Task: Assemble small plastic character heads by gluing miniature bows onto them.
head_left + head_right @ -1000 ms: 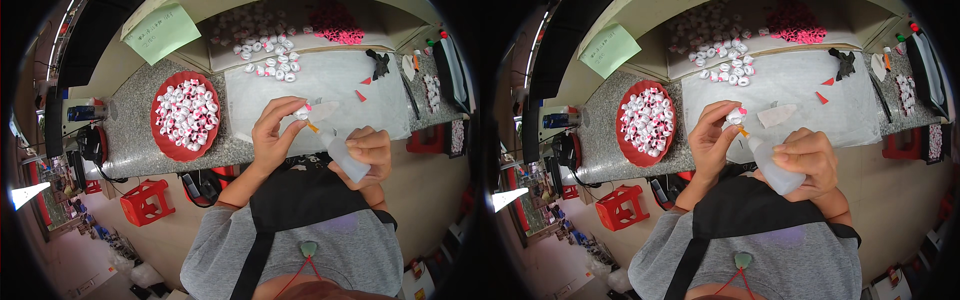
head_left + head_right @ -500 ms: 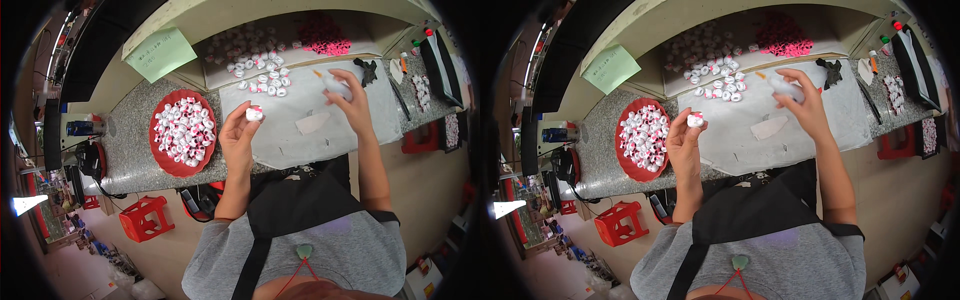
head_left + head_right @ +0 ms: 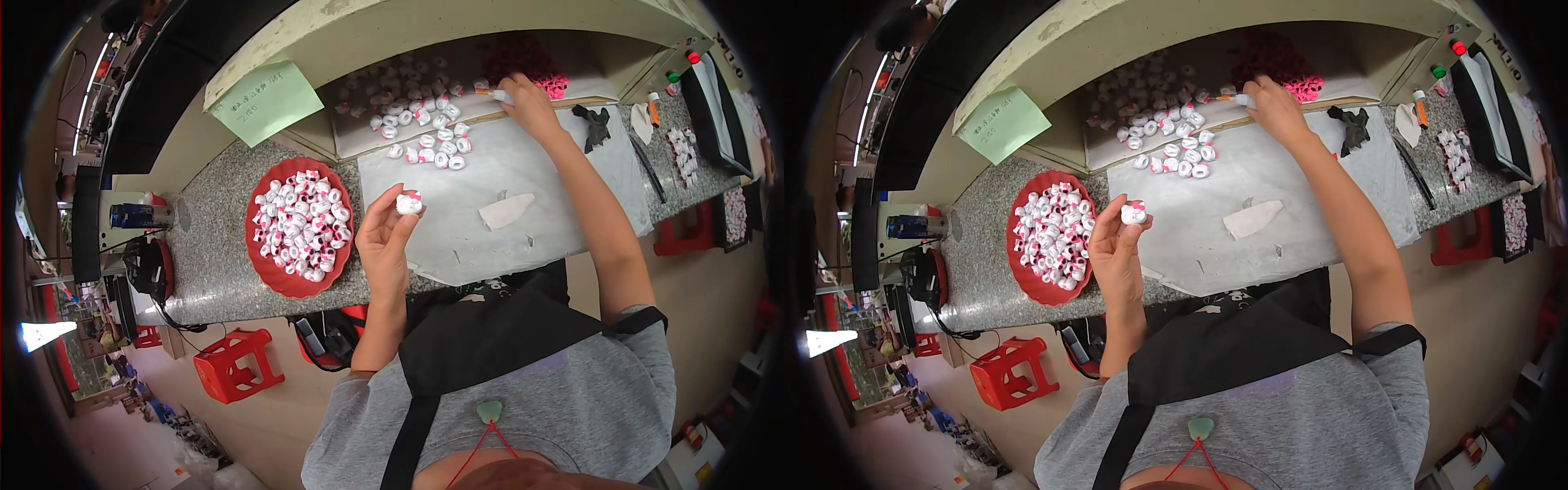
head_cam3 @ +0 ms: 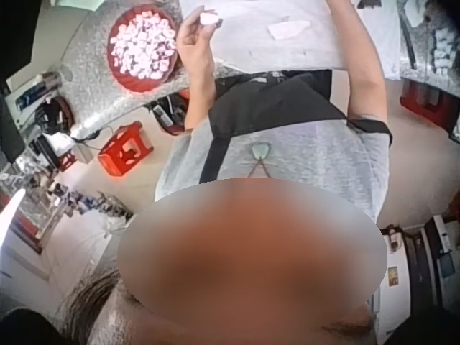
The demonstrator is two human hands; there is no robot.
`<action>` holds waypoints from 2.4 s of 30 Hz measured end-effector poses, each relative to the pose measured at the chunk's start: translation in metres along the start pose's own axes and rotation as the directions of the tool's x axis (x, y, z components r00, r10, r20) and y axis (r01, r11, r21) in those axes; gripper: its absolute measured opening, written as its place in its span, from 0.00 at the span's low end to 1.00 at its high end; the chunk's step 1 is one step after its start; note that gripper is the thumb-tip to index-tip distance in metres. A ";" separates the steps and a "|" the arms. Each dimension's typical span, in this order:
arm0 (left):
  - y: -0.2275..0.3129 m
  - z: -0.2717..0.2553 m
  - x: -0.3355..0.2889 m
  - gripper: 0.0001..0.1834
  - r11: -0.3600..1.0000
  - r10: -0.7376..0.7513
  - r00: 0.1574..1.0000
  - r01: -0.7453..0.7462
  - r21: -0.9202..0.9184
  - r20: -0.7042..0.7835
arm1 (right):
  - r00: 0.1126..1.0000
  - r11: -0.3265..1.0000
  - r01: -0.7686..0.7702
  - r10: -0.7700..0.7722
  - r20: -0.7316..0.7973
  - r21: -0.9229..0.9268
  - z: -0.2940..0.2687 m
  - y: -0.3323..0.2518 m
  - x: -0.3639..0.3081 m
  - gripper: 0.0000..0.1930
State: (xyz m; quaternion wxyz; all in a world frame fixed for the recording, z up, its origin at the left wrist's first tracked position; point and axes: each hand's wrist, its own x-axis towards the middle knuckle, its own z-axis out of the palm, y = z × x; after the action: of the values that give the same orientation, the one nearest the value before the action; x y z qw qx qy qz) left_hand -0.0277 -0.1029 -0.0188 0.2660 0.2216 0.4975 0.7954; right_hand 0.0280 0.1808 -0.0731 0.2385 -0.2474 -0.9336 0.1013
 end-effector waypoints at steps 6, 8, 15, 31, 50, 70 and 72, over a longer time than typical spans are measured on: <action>-0.013 0.021 0.006 0.20 0.998 -0.054 0.998 0.055 -0.025 0.040 | 0.941 0.413 -0.328 0.223 0.254 0.850 -0.048 -0.073 -0.057 0.03; -0.022 0.035 0.006 0.19 0.996 -0.078 0.987 0.083 -0.030 0.138 | 0.941 0.191 -0.317 0.186 0.283 0.929 -0.051 -0.099 -0.079 0.03; -0.030 0.053 -0.003 0.18 0.994 -0.067 0.976 0.082 -0.066 0.205 | 0.908 0.042 -0.316 0.302 0.289 0.948 -0.057 -0.111 -0.103 0.05; -0.031 0.041 -0.008 0.21 0.999 0.013 0.990 -0.007 -0.038 0.143 | 0.868 -0.204 -0.426 0.182 0.462 0.882 -0.068 -0.096 -0.122 0.10; -0.031 0.040 -0.007 0.15 0.961 0.081 0.975 -0.131 0.244 0.207 | 0.900 -0.102 -0.380 0.188 0.392 0.920 -0.085 -0.111 -0.121 0.05; -0.017 0.044 -0.010 0.16 0.991 -0.085 0.959 0.110 -0.080 0.269 | 0.932 -0.067 -0.313 0.171 0.320 0.947 -0.082 -0.115 -0.123 0.14; -0.017 0.043 -0.009 0.16 0.987 -0.100 0.953 0.131 -0.090 0.286 | 0.930 -0.078 -0.339 0.125 0.347 0.937 -0.086 -0.118 -0.121 0.18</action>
State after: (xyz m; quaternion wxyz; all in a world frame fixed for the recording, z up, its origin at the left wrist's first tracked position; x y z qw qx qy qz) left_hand 0.0092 -0.0737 -0.0181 0.3915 0.2879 0.4232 0.7647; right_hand 0.1142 0.0237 -0.0104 0.2501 -0.1497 -0.5328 0.7944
